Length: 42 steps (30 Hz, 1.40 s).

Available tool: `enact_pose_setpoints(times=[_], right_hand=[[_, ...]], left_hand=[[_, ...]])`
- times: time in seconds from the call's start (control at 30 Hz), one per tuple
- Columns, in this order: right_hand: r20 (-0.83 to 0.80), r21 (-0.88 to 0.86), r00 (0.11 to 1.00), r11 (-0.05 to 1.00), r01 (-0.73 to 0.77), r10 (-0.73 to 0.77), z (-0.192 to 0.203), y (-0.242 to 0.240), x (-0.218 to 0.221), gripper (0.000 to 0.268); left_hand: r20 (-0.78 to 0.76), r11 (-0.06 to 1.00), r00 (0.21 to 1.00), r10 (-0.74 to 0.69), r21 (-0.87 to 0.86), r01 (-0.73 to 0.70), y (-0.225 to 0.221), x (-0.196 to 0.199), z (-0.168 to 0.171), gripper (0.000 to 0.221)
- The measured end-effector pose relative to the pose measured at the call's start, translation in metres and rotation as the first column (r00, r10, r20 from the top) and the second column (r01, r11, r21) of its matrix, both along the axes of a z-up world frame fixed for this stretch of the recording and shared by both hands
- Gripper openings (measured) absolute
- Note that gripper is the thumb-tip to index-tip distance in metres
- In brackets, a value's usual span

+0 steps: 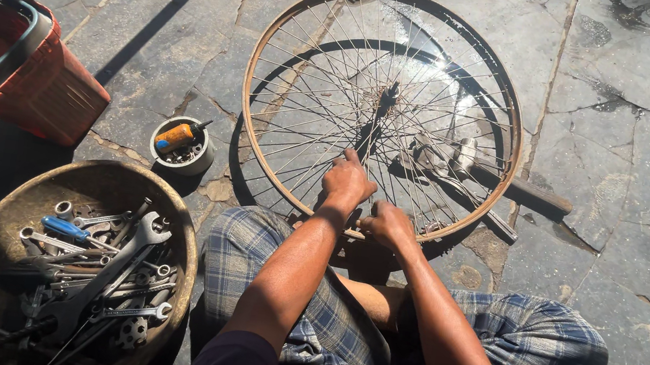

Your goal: The person works on the spokes and rim of a bicycle wheel while sitting on the ground, using their hands to thread and tighten spokes into the rim.

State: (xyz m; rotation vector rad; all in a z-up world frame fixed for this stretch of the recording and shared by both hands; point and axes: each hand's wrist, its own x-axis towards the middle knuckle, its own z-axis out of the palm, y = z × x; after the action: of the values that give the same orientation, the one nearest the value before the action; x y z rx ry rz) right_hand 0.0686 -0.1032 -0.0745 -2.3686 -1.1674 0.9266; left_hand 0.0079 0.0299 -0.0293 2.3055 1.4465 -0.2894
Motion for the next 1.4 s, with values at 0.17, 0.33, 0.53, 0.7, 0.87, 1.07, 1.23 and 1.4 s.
enact_pose_setpoints(times=[0.17, 0.33, 0.53, 0.7, 0.87, 1.07, 1.23, 1.4], right_hand=[[0.058, 0.085, 0.996, 0.995, 0.058, -0.063, 0.002, 0.000, -0.021, 0.053], [0.029, 0.080, 0.997, 0.994, 0.074, -0.077, -0.009, 0.005, -0.021, 0.044], [0.026, 0.071, 0.993, 0.991, 0.109, -0.111, -0.047, 0.017, -0.025, 0.045], [-0.869, 0.063, 0.491, 0.974, 0.219, -0.054, -0.065, 0.013, 0.027, 0.053], [-0.876, 0.143, 0.479, 0.981, 0.134, 0.062, -0.064, 0.006, 0.042, 0.053], [-0.310, 0.234, 0.940, 0.970, -0.067, 0.140, -0.043, 0.009, 0.026, 0.062], [0.078, 0.077, 0.996, 0.996, -0.053, 0.047, -0.028, 0.001, -0.009, 0.043], [-0.027, 0.132, 1.000, 0.991, 0.007, -0.004, -0.052, 0.010, 0.002, 0.050]], left_hand=[[0.012, 1.000, 1.000, -0.016, -0.021, 0.016, 0.000, -0.001, -0.004, 0.112], [0.005, 0.999, 0.999, -0.037, -0.002, 0.037, 0.003, -0.002, -0.009, 0.115], [-0.013, 0.999, 0.999, -0.038, -0.010, 0.038, 0.002, -0.001, -0.010, 0.115], [-0.006, 0.999, 0.999, -0.042, -0.012, 0.042, 0.002, -0.001, -0.006, 0.113], [-0.001, 0.999, 0.999, -0.037, -0.007, 0.037, 0.002, -0.001, -0.006, 0.112], [-0.007, 0.999, 0.999, -0.038, -0.007, 0.038, 0.000, -0.001, -0.005, 0.111], [0.001, 0.999, 0.999, -0.033, 0.003, 0.033, 0.001, -0.002, -0.005, 0.111], [0.013, 1.000, 1.000, -0.026, 0.003, 0.026, 0.002, -0.002, -0.009, 0.107]])
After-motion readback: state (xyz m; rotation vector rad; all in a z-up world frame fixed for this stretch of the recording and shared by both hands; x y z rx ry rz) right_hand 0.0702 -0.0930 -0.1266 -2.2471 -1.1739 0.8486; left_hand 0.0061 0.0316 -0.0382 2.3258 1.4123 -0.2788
